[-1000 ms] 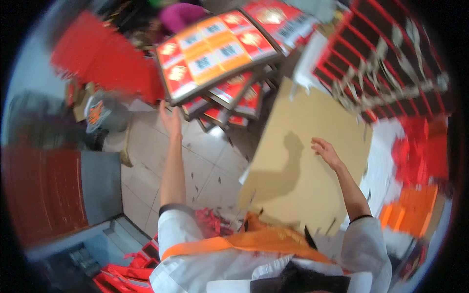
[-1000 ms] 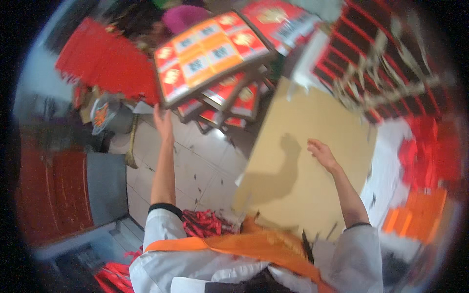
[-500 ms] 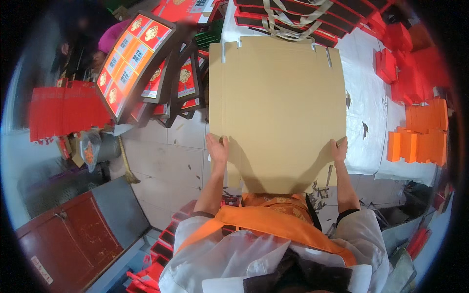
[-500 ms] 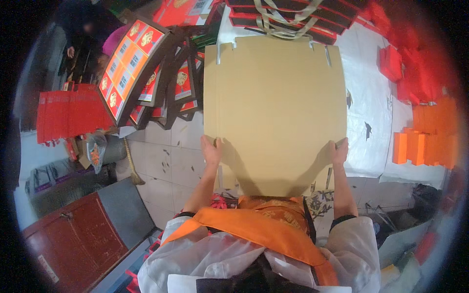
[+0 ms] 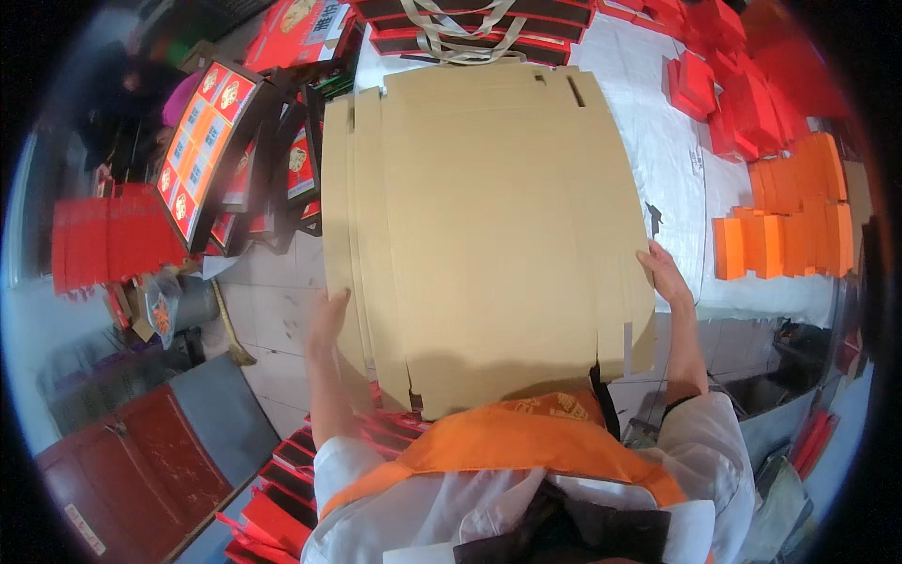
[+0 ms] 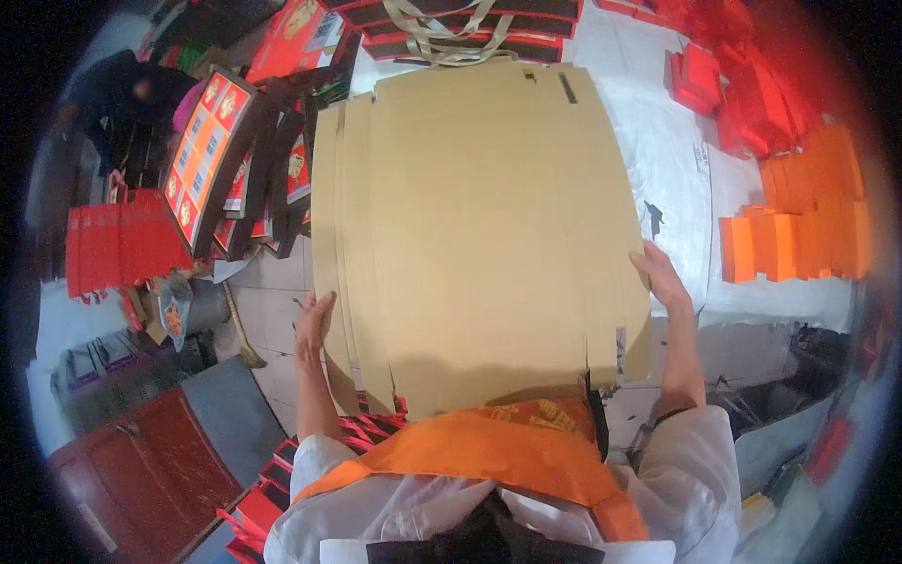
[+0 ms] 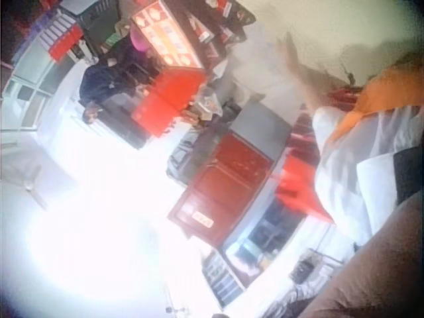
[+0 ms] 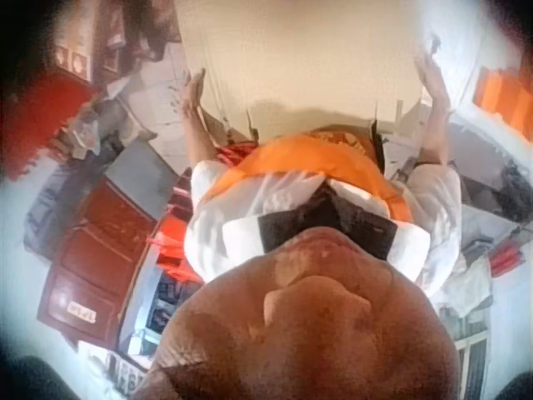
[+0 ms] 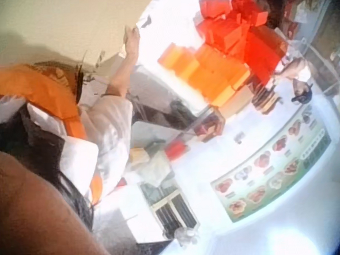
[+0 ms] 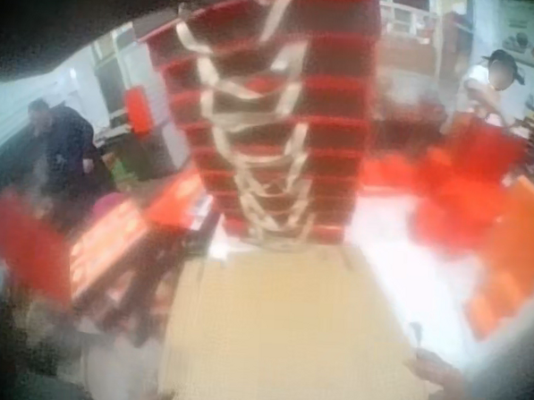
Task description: The person assembles cardboard boxes by folding flat panels into rectangular frames. They then place orange and red inner boxes into the frames and stack the completed units on a pile.
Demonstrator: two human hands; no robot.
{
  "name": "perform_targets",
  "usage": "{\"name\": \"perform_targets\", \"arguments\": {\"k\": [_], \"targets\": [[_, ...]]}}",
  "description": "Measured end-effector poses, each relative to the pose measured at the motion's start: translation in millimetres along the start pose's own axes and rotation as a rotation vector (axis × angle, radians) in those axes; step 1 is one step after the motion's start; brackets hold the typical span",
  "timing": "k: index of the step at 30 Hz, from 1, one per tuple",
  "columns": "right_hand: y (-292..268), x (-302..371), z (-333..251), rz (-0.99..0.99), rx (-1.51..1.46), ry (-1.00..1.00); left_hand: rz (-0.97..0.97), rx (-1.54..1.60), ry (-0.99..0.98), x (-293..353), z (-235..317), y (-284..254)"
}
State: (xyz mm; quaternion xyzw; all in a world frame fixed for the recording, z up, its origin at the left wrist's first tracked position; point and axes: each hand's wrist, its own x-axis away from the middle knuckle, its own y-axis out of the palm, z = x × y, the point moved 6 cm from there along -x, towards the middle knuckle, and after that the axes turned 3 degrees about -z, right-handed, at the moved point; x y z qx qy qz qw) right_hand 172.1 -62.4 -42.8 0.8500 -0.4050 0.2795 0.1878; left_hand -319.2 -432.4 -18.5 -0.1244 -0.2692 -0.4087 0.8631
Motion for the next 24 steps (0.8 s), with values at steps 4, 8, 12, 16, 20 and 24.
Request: {"name": "perform_targets", "arguments": {"k": [4, 8, 12, 16, 20, 24], "targets": [[-12.4, -11.0, 33.7, -0.024, 0.054, -0.075, 0.123, 0.281, -0.178, -2.6, -109.4, -9.9], [12.5, -19.1, 46.5, 0.256, 0.327, -0.310, 0.376, -0.624, 0.369, -14.5, -58.0, 119.3], [114.8, 10.1, 5.1, 0.114, -0.194, -0.125, 0.451, -1.069, 0.103, -13.3, -84.5, 120.2], [112.4, -12.0, 12.4, 0.070, -0.126, -0.146, 0.271, -0.251, 0.148, -28.4, -70.4, 106.4], [116.4, -46.7, 21.6, 0.106, 0.355, -0.168, 0.136, -0.473, -0.034, -54.8, -68.7, 93.4], [87.4, -76.4, 23.7, 0.225, 0.844, -0.107, 0.277, -0.931, -0.213, -60.4, -50.8, 117.3]]}}
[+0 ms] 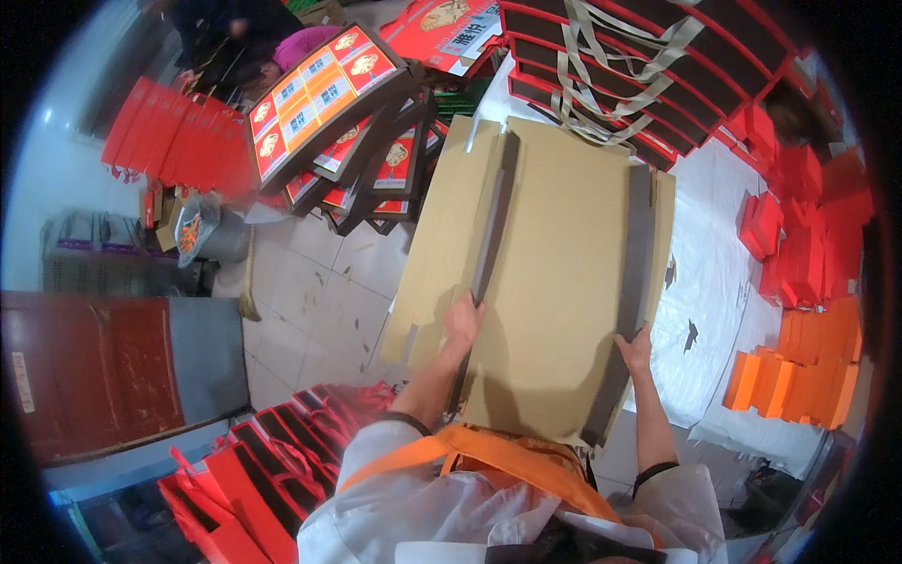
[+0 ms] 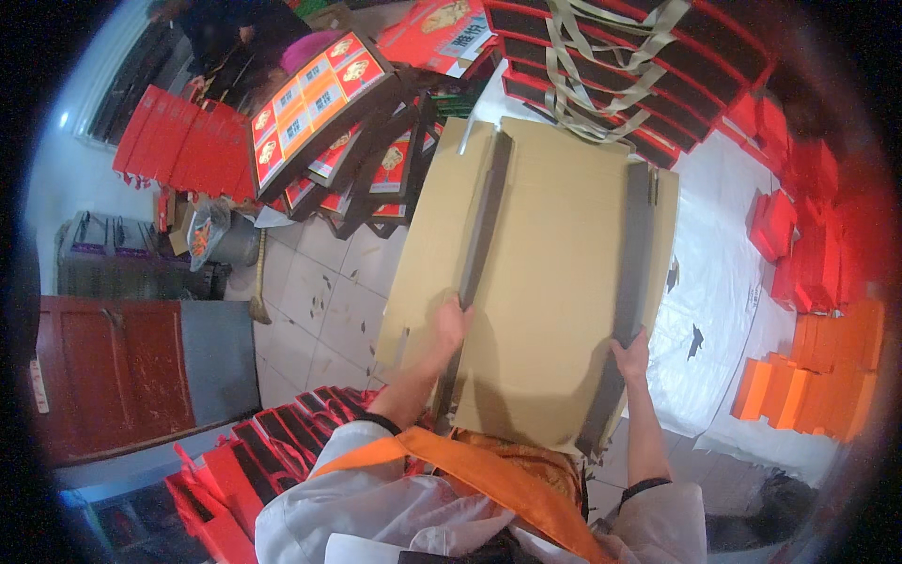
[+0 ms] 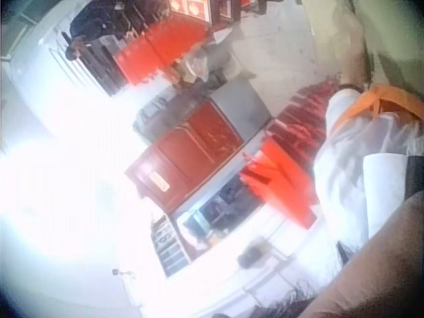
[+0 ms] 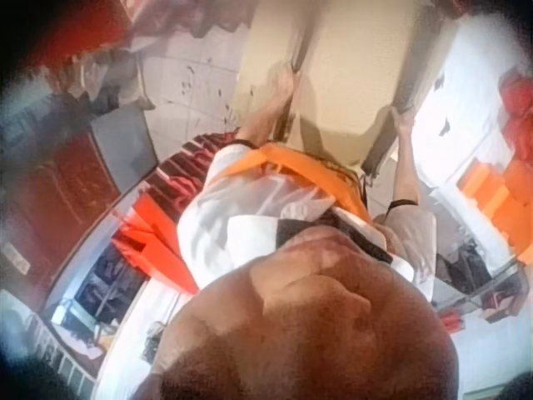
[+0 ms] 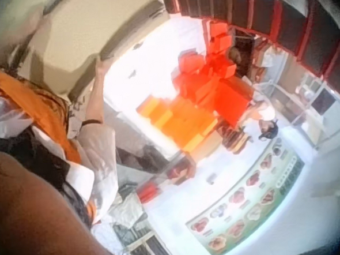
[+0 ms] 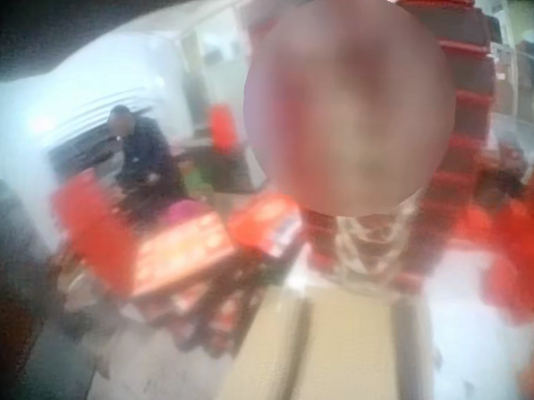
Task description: The person assembles cardboard boxes by folding flat panels into rectangular frames. They then place orange and red inner boxes into the frames and stack the completed units on a pile.
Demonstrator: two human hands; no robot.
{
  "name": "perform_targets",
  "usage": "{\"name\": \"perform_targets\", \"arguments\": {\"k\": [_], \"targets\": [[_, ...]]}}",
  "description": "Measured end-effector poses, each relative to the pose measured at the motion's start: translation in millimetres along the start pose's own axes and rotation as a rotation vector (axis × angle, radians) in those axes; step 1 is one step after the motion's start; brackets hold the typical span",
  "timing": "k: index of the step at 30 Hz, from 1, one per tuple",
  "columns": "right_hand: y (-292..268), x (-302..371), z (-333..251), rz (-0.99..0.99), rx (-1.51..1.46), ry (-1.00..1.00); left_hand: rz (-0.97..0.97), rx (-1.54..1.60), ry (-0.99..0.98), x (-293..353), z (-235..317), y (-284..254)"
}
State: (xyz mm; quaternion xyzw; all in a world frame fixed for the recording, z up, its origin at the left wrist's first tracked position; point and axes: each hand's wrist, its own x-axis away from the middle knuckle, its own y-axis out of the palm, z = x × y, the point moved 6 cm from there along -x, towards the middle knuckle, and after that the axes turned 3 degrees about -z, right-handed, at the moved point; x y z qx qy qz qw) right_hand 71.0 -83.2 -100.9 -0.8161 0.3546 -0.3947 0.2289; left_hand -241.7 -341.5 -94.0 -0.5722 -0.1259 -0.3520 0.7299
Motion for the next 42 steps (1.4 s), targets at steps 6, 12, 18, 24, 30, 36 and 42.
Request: {"name": "perform_targets", "arguments": {"k": [6, 12, 18, 24, 30, 36, 42], "targets": [[19.6, 6.1, 10.8, 0.308, 0.087, -0.015, 0.506, -0.292, 0.090, 38.2, 31.2, 63.0], [12.0, 34.3, -32.6, 0.330, 0.291, -0.253, 0.362, -0.162, 0.454, 45.6, 17.9, 54.5], [17.5, 59.4, -5.7, -0.092, 0.404, -0.487, -0.251, -0.109, 0.714, 60.9, -65.5, 45.5], [1.0, 128.2, 55.4, -0.594, 0.296, -0.273, -0.556, 0.317, 0.387, 117.4, -95.6, 18.4], [-9.8, 143.5, 76.9, -0.329, 0.926, -0.696, -0.140, -0.590, 1.031, 114.7, -89.0, 21.8], [-14.4, 141.6, 69.5, -0.327, 0.998, -0.773, -0.121, -0.592, 1.123, 109.7, -105.0, 12.3], [-23.2, 136.1, 47.2, -0.285, 0.692, -0.823, 0.024, -0.578, 1.134, 125.2, -77.6, 19.6]]}}
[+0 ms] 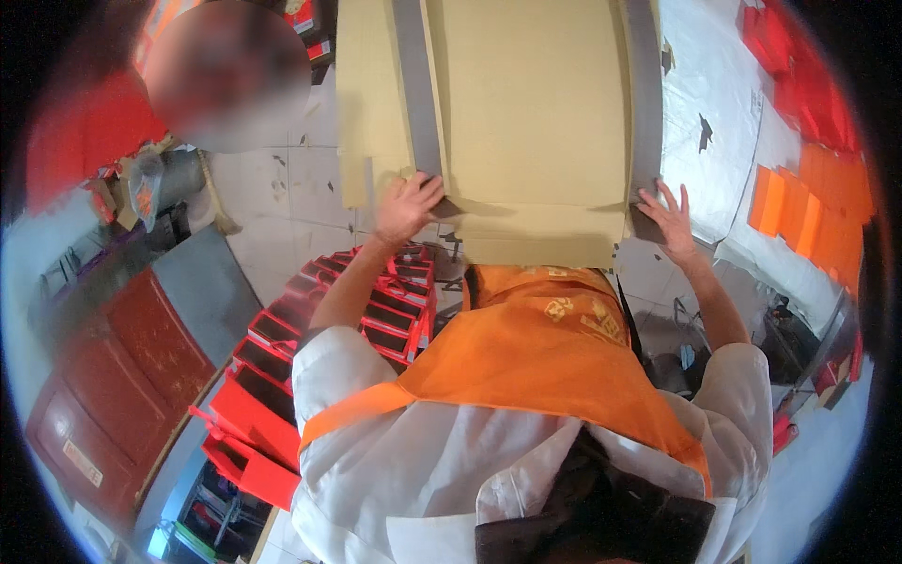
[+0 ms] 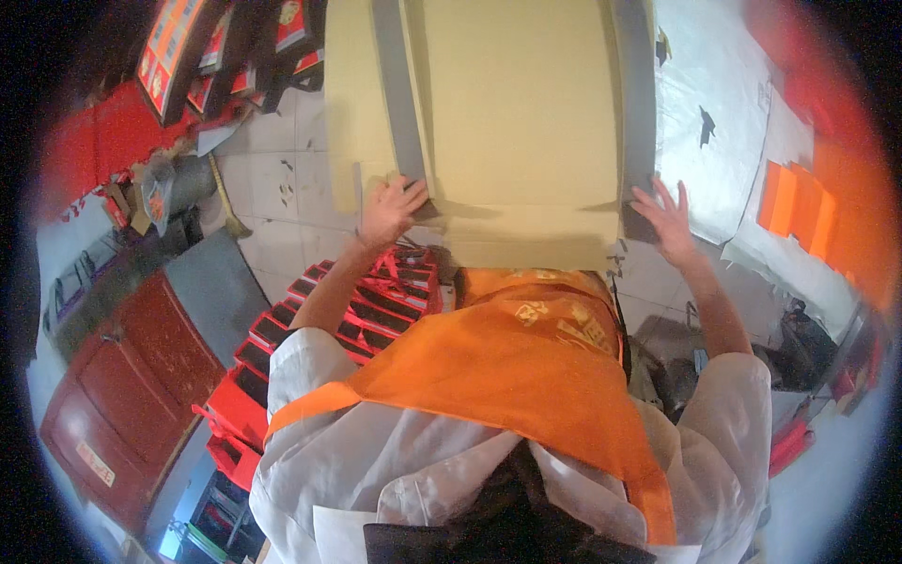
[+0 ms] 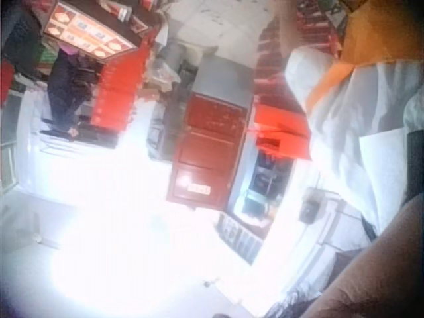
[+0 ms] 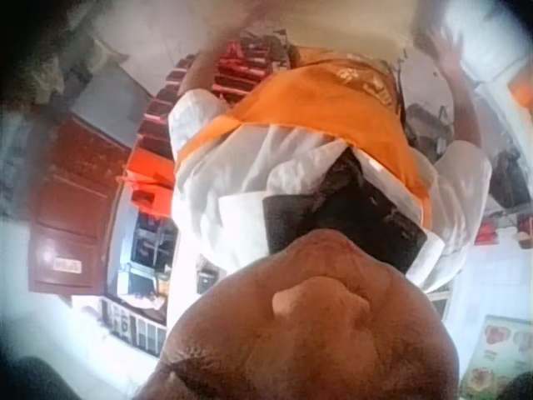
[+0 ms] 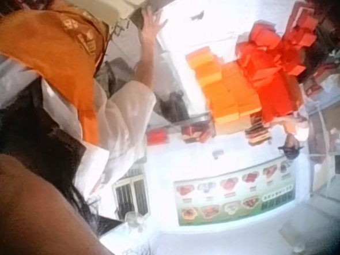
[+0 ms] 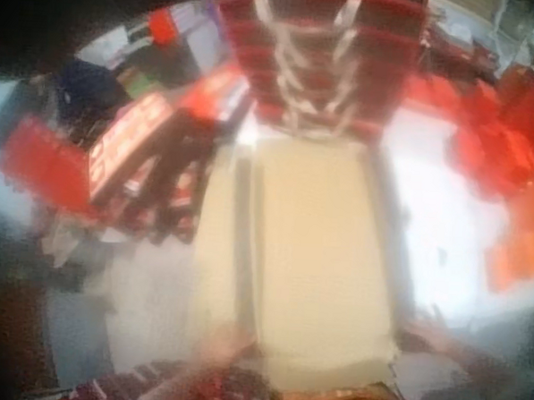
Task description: The person assembles cardboard boxes by folding flat panels into rectangular frames. They then place orange and red inner boxes into the frames and stack the completed units on a pile.
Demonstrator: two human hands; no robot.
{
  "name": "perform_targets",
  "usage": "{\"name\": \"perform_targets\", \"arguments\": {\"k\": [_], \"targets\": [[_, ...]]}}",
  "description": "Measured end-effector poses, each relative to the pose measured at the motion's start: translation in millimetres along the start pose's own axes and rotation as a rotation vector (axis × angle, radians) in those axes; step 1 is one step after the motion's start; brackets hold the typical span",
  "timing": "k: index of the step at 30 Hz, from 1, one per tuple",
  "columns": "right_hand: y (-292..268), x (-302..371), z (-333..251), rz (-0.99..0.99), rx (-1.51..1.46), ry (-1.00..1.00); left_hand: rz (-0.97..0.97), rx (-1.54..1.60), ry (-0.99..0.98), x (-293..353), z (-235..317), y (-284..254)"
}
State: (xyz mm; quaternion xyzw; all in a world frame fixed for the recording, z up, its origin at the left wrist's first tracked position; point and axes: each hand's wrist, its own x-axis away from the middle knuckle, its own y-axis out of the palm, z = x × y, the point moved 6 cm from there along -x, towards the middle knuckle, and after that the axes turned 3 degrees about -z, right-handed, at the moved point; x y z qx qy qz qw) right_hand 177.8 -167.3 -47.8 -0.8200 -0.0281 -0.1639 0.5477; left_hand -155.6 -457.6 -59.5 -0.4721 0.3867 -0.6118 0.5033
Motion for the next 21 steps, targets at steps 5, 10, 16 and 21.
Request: {"name": "perform_targets", "arguments": {"k": [5, 10, 16, 21], "targets": [[17.4, -59.8, -49.1, -0.015, 0.259, -0.138, -0.205, 0.021, 0.070, -75.3, 67.9, 27.3], [33.7, -75.1, -51.8, -0.079, 0.432, -0.249, -0.200, 0.042, 0.128, -96.6, 80.7, 42.1], [21.5, -75.9, -52.5, -0.079, 0.300, -0.362, -0.083, -0.025, 0.243, -131.7, 123.6, 33.7], [28.5, -74.5, -56.3, -0.094, 0.339, -0.163, -0.060, -0.044, 0.240, -143.0, 137.1, 35.6]]}}
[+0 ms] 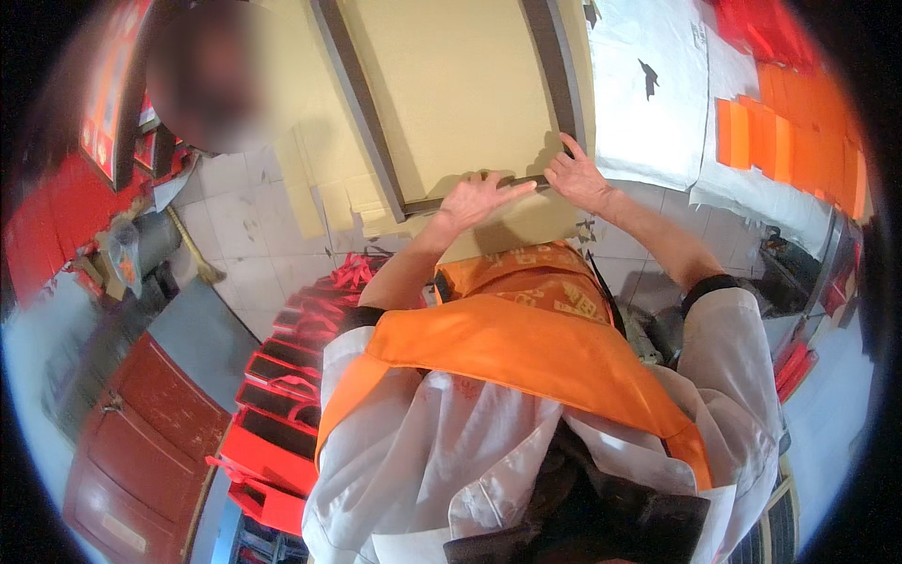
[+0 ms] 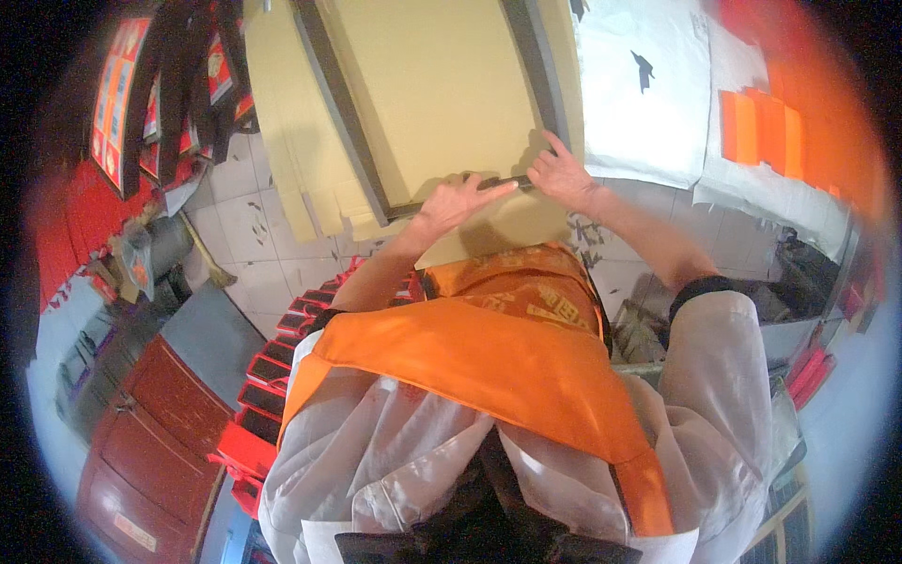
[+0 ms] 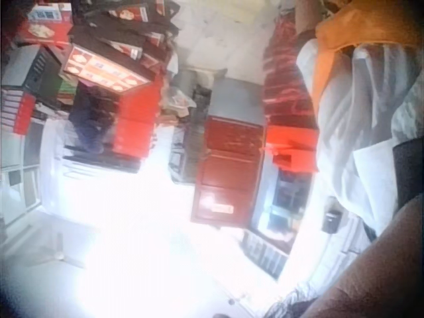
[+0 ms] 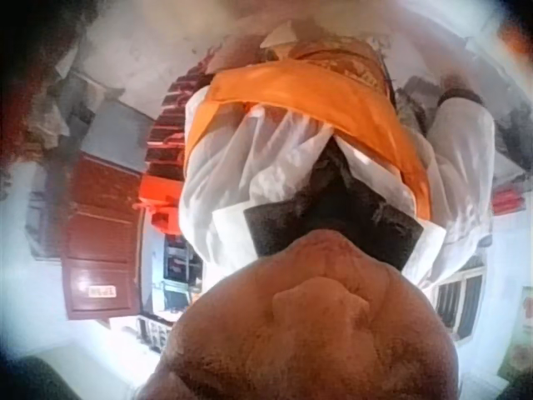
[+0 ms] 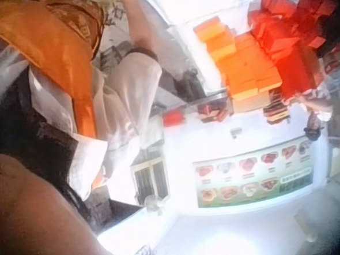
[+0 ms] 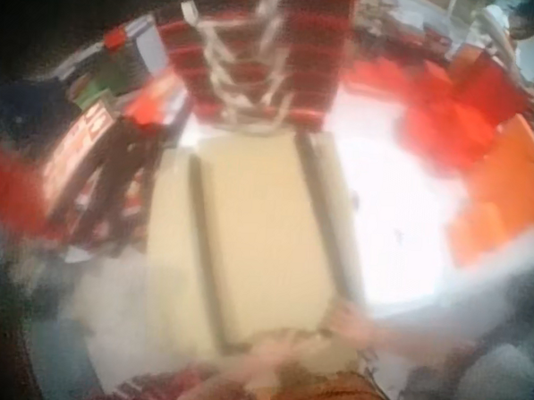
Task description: The person assembles cardboard boxes by folding flat panels into rectangular frames. They then place orange and red inner boxes into the frames and stack the completed units on a pile.
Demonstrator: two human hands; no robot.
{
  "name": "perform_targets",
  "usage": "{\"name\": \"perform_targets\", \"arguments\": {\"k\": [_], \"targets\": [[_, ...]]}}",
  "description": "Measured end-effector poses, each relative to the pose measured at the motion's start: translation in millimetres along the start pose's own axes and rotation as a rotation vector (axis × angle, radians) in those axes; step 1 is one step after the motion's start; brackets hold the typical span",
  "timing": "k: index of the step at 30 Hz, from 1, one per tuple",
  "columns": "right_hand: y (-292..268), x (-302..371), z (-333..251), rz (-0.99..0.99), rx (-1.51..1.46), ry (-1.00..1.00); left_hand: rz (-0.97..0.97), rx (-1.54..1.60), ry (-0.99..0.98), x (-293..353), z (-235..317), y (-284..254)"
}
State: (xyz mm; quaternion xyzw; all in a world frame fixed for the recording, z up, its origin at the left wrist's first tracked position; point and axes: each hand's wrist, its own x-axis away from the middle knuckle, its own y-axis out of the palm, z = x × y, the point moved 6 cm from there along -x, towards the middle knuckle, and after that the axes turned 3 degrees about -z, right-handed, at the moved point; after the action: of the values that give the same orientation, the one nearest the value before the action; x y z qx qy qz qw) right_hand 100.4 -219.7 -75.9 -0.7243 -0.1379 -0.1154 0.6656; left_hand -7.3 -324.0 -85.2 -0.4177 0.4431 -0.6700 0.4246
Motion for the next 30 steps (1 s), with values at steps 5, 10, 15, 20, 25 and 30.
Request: {"name": "perform_targets", "arguments": {"k": [5, 10, 15, 20, 25, 30], "targets": [[-61.7, 27.4, -5.4, 0.364, -0.338, 0.113, -0.183, 0.076, -0.081, -4.3, -4.2, -6.7], [100.3, 118.1, -51.3, 0.366, -1.993, 1.268, -0.117, 0.067, -0.051, -5.2, -4.7, 2.7], [119.5, 101.6, -100.1, 0.622, -2.764, 1.058, -0.263, 0.140, -0.022, -7.7, -5.8, -2.7], [5.1, 82.2, -40.8, 0.349, -1.586, 0.687, -0.218, 0.250, 0.048, -10.0, -11.8, -8.7], [-20.7, 42.4, -34.1, 0.175, -0.575, 0.283, -0.538, 0.427, 0.154, -21.1, -26.5, -3.6], [-27.8, 14.7, -28.9, 0.165, -0.329, 0.209, -0.732, 0.970, -0.149, -13.9, -62.1, 57.5]]}}
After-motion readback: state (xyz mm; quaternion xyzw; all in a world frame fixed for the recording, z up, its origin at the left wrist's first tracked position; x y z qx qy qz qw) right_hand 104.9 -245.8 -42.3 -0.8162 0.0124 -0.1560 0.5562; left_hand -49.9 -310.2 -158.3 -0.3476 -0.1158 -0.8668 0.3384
